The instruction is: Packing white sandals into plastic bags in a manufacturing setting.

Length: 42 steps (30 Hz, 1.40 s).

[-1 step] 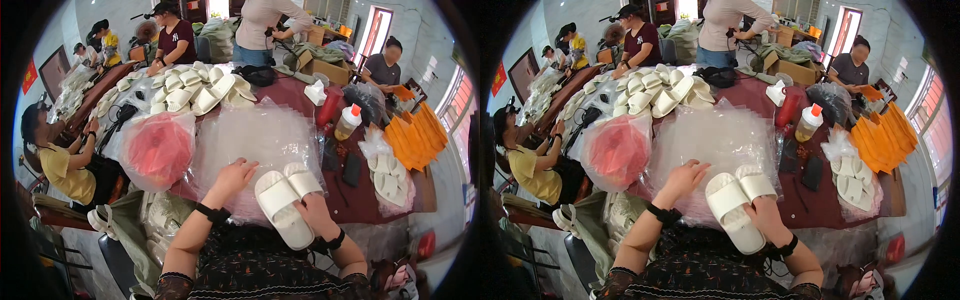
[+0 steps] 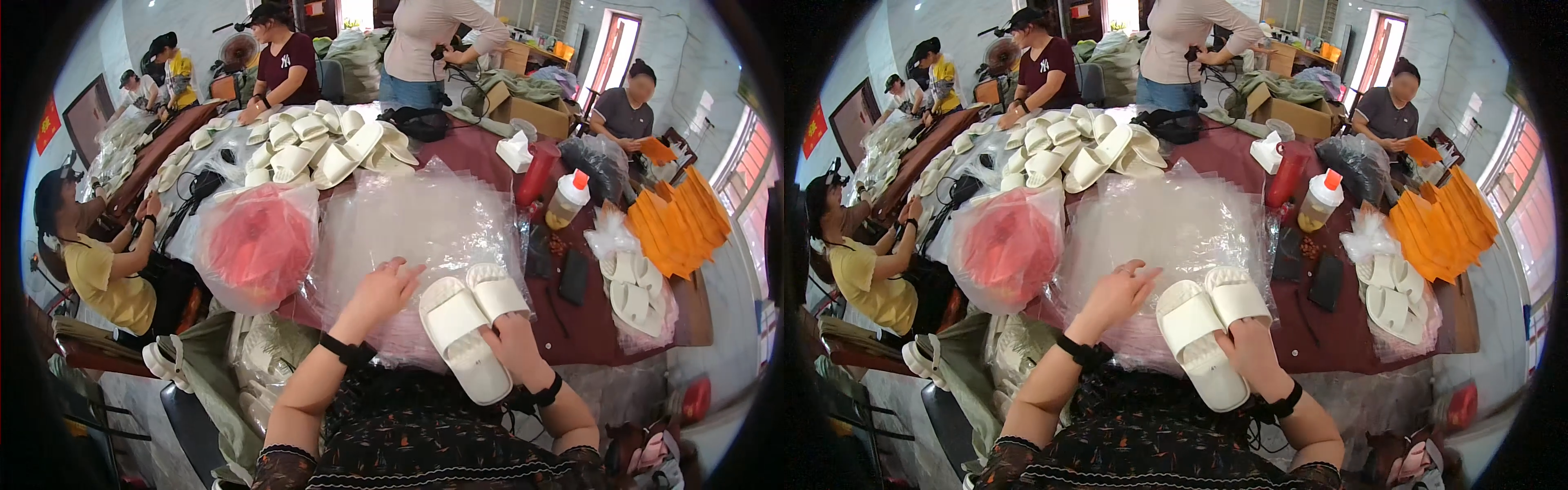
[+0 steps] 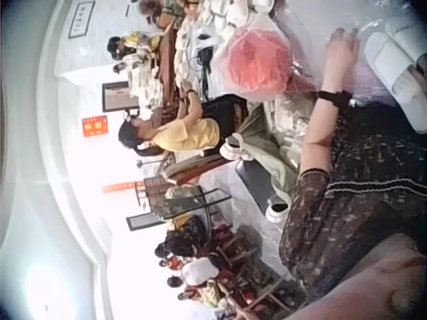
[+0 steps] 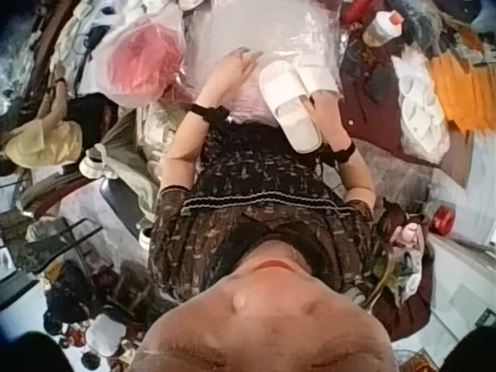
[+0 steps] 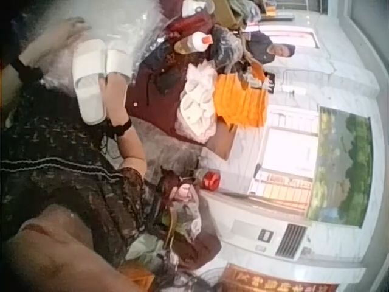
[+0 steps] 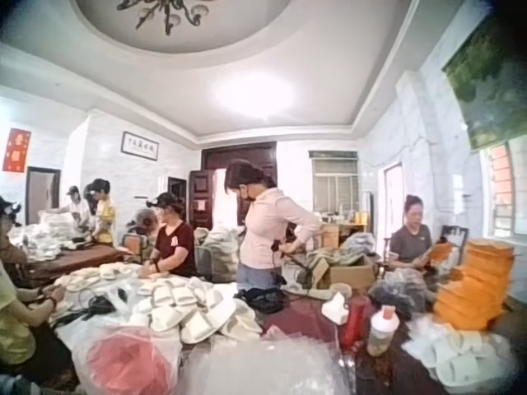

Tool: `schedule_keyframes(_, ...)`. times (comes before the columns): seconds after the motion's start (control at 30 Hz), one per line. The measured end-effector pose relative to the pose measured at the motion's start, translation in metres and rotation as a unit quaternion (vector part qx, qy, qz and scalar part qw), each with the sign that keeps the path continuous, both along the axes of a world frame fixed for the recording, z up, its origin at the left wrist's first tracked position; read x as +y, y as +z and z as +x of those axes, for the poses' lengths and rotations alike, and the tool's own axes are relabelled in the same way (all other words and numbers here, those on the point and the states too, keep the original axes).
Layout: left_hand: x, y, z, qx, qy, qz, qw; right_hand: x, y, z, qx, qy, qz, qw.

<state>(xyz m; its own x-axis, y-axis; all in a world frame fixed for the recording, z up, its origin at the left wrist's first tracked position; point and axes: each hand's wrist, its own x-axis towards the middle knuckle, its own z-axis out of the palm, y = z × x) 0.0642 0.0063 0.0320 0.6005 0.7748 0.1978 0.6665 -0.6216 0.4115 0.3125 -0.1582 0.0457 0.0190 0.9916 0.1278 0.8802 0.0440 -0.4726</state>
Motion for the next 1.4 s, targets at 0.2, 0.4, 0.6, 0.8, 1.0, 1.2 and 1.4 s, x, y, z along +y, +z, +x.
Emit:
schedule_keyframes(0.2, -0.018, 0.012, 0.007, -0.044, -0.12, 0.208, 0.97, 0.016, -0.004, -0.007, -0.011, 0.024, 0.085, 0.996)
schedule_keyframes(0.4, -0.033, 0.024, 0.016, -0.083, -0.203, 0.161, 0.962, 0.051, -0.01, -0.032, -0.022, 0.032, 0.121, 0.992)
schedule_keyframes(0.6, -0.043, 0.039, 0.015, -0.136, -0.262, 0.068, 0.953, 0.106, -0.04, -0.041, 0.195, 0.051, 0.197, 0.96)
schedule_keyframes(0.8, -0.038, 0.047, 0.005, -0.183, -0.307, 0.019, 0.934, 0.184, -0.037, -0.063, -0.046, -0.099, 0.135, 0.985)
schedule_keyframes(1.0, -0.028, 0.027, -0.028, -0.203, -0.254, 0.02, 0.946, 0.178, -0.039, -0.08, 0.091, -0.022, 0.202, 0.975)
schedule_keyframes(1.2, -0.051, -0.001, -0.053, -0.175, -0.091, 0.028, 0.98, 0.084, -0.053, -0.065, 0.036, 0.1, 0.229, 0.968)
schedule_keyframes(1.4, -0.071, -0.009, -0.082, -0.182, -0.033, -0.006, 0.983, 0.002, -0.011, -0.022, 0.208, 0.012, 0.104, 0.972)
